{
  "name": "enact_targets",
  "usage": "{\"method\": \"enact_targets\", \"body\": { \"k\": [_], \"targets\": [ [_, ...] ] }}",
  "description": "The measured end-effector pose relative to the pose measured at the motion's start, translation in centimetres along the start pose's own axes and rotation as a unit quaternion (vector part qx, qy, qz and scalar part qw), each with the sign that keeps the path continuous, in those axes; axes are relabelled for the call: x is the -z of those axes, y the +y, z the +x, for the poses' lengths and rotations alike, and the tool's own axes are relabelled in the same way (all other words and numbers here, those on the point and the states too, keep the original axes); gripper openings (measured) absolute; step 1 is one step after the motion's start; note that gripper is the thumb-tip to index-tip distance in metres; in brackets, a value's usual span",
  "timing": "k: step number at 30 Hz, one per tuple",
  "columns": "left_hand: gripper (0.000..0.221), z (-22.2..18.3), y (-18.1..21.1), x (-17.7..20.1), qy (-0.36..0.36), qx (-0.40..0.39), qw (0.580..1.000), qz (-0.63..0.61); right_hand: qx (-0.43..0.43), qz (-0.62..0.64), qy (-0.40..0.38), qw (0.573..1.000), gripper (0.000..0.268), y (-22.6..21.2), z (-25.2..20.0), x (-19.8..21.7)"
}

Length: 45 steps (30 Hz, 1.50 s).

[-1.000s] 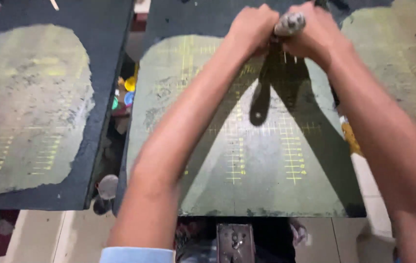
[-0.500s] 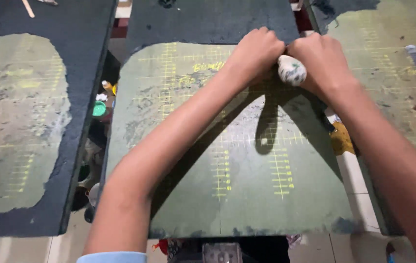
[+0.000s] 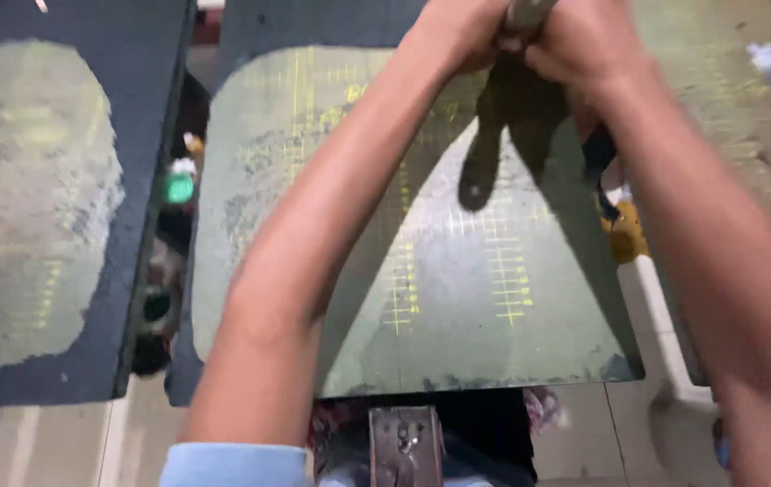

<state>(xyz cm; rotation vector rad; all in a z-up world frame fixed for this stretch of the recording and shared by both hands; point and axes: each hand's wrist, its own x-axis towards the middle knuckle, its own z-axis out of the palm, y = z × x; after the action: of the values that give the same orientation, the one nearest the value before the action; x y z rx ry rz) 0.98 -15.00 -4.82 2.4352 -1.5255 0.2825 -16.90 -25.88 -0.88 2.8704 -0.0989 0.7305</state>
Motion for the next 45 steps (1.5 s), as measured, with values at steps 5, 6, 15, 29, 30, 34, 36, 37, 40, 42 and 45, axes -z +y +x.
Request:
{"method": "enact_targets", "body": {
  "k": [5, 6, 15, 29, 30, 34, 36, 37, 40, 42, 45],
  "targets": [
    [0.014, -5.8, 4.9, 10.3, 0.095, -0.079, 0.992, 0.014, -0.123, 0.046, -0.068, 0.989, 0.014, -3.5, 0.3, 8.6],
    [0.019, -5.9, 5.6, 10.9, 0.080, -0.076, 0.994, 0.014, -0.128, 0.036, -0.077, 0.988, 0.015, -3.1, 0.1, 8.8],
    [0.015, -5.9, 6.7, 4.1, 0.050, -0.120, 0.990, 0.047, -0.063, -0.005, -0.143, 0.988, 0.009, -2.1, -3.5, 5.7],
    [0.022, -3.9, 6.6, 4.0, 0.107, -0.096, 0.988, 0.049, -0.014, 0.065, 0.024, 0.997, 0.029, -1.0, -3.6, 5.0],
    [0.019, -4.0, 6.9, 4.4, 0.079, -0.090, 0.991, 0.051, -0.087, 0.104, -0.027, 0.990, 0.024, -1.9, -3.4, 6.1],
    [0.019, -4.9, 8.0, 7.4, 0.082, -0.091, 0.991, 0.059, -0.133, 0.172, -0.030, 0.976, 0.011, -3.5, -4.2, 9.2],
    [0.020, -5.1, 8.5, 8.3, 0.102, -0.103, 0.987, 0.064, -0.133, 0.153, -0.038, 0.978, 0.011, -2.9, -4.1, 9.9],
    [0.021, -5.4, 8.8, 8.2, 0.115, -0.117, 0.984, 0.066, -0.137, 0.137, -0.052, 0.980, 0.015, -2.7, -4.4, 9.8],
    [0.028, -5.5, 9.2, 7.3, 0.062, -0.097, 0.991, 0.061, -0.209, 0.193, -0.129, 0.950, 0.008, -3.9, -4.6, 10.5],
    [0.022, -6.1, 9.0, 6.4, 0.056, -0.111, 0.989, 0.078, -0.172, 0.161, -0.141, 0.962, 0.009, -3.5, -4.7, 9.7],
    [0.017, -5.8, 8.1, 4.3, 0.087, -0.145, 0.979, 0.114, -0.077, 0.081, -0.123, 0.986, 0.013, -1.4, -4.7, 6.5]
  ]
}}
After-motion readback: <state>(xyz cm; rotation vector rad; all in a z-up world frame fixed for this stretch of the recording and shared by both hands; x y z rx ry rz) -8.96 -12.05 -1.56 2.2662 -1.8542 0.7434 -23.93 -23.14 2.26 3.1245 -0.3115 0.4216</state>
